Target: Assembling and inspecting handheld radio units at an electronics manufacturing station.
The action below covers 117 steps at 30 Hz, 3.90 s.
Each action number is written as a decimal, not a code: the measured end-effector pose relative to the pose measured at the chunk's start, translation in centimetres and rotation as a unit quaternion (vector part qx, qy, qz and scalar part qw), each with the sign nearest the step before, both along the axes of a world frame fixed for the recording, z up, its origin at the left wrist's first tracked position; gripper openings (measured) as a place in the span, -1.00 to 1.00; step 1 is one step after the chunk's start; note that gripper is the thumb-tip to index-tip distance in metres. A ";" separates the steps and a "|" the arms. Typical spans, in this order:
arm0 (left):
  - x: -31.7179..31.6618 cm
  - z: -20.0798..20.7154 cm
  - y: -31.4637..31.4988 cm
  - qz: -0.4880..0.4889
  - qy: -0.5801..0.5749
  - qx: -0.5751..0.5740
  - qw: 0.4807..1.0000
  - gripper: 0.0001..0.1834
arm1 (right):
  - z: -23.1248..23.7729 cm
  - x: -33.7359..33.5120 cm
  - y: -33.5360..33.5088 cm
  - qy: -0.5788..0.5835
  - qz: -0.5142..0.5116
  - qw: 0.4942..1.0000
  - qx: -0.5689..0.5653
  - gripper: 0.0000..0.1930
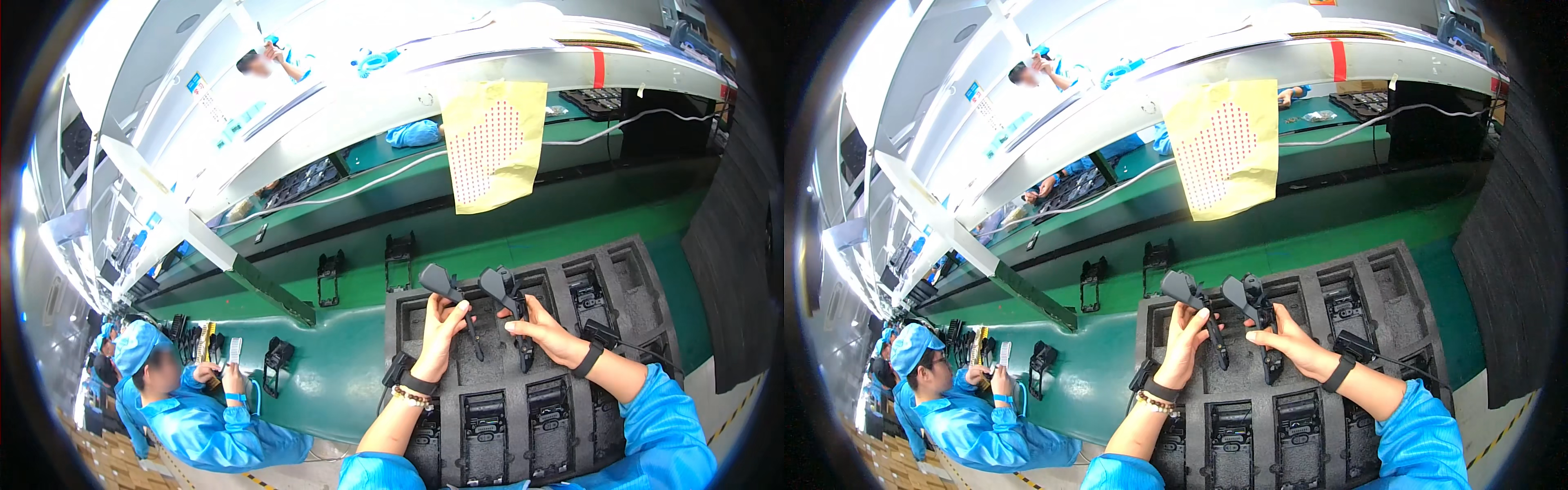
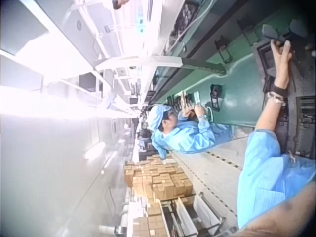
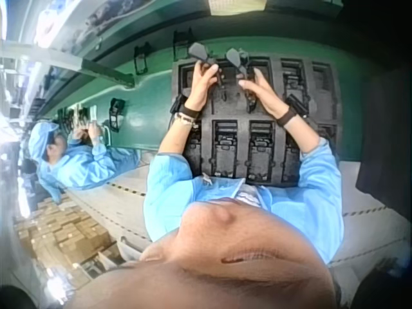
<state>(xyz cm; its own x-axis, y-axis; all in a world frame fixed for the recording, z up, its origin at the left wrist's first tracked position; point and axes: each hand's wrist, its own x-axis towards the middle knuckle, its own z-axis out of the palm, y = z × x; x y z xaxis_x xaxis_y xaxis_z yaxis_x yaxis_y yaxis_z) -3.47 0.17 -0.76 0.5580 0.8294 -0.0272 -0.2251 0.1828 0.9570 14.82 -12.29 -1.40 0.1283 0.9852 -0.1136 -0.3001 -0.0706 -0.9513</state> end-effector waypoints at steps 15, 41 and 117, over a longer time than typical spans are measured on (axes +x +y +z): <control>0.0 -0.1 0.0 -0.002 0.009 0.002 1.000 -0.48 | -0.1 0.0 -0.1 0.005 0.004 1.000 -0.004 -0.30; 0.1 -0.6 -0.1 -0.011 0.020 0.012 1.000 -0.26 | -0.2 0.1 0.0 0.018 0.006 1.000 0.003 -0.31; 0.1 -0.9 0.1 -0.011 0.023 0.019 0.999 -0.27 | -0.3 0.1 0.1 0.004 0.004 1.000 0.004 -0.25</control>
<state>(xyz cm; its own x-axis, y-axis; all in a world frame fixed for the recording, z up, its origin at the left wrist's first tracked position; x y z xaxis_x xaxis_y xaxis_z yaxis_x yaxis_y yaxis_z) -3.36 0.26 -1.65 0.5750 0.8179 -0.0220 -0.1772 0.1507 0.9726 14.91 -12.19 -1.72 0.1196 0.9870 -0.1071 -0.3074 -0.0657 -0.9493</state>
